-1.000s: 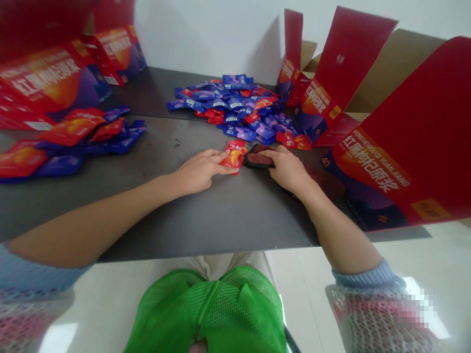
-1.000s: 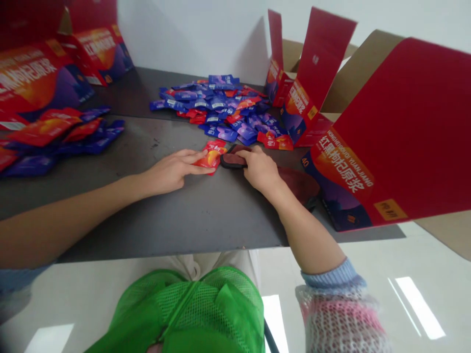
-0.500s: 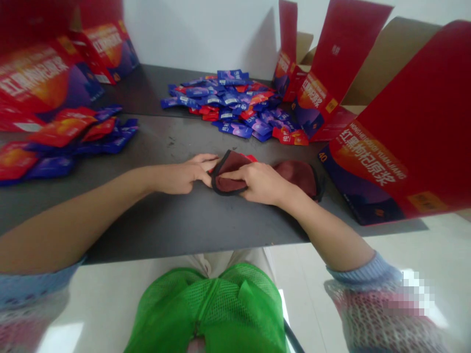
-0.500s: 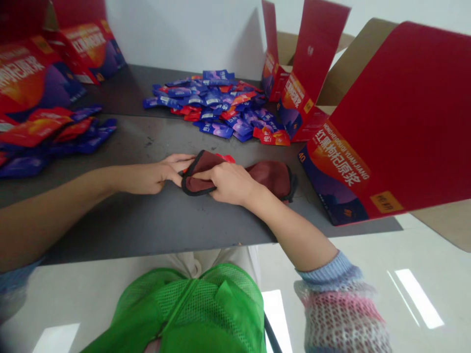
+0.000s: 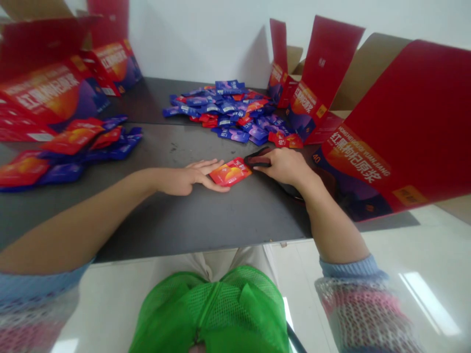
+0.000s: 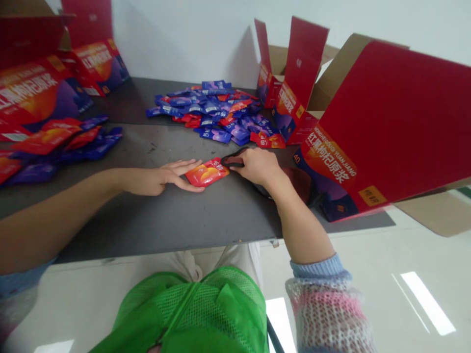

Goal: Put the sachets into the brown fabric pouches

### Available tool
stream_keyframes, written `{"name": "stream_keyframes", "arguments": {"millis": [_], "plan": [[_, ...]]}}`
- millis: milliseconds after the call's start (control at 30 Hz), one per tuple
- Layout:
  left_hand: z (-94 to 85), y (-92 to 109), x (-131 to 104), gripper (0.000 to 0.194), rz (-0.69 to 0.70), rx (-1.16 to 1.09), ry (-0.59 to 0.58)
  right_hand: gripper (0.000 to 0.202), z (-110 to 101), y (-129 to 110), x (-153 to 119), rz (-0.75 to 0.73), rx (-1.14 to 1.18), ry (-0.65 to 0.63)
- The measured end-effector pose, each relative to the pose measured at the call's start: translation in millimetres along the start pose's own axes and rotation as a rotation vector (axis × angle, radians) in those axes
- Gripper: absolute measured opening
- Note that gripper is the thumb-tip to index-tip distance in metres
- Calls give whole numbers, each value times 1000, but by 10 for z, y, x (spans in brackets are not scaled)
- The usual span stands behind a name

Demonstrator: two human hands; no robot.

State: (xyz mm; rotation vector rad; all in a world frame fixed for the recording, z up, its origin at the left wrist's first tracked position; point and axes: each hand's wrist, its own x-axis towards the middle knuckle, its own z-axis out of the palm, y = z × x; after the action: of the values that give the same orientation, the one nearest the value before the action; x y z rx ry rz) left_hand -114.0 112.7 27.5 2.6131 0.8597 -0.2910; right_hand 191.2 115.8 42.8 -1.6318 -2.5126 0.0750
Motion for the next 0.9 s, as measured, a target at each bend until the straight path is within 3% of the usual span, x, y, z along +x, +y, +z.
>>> {"name": "stream_keyframes", "arguments": {"millis": [167,300,400,567,733,900], "plan": [[55,8,16,104,-12,-39,27,43,27,-269,-43,-50,-46,118],[92,-62,54,95,46,-65,81,55,102,-523,-76,-294,-83,-43],[69,-93,71,88,43,-84,52,53,130,-616,-60,-332,-121,-141],[-30,-62,70,97,30,-116,-64,45,84,-616,4,-86,-174,-93],[-68,-31,43,100,2,-98,-99,41,53,-569,59,121,-146,-117],[-58,-13,-4,102,-7,-59,-110,51,96,-387,92,337,-195,-57]]}}
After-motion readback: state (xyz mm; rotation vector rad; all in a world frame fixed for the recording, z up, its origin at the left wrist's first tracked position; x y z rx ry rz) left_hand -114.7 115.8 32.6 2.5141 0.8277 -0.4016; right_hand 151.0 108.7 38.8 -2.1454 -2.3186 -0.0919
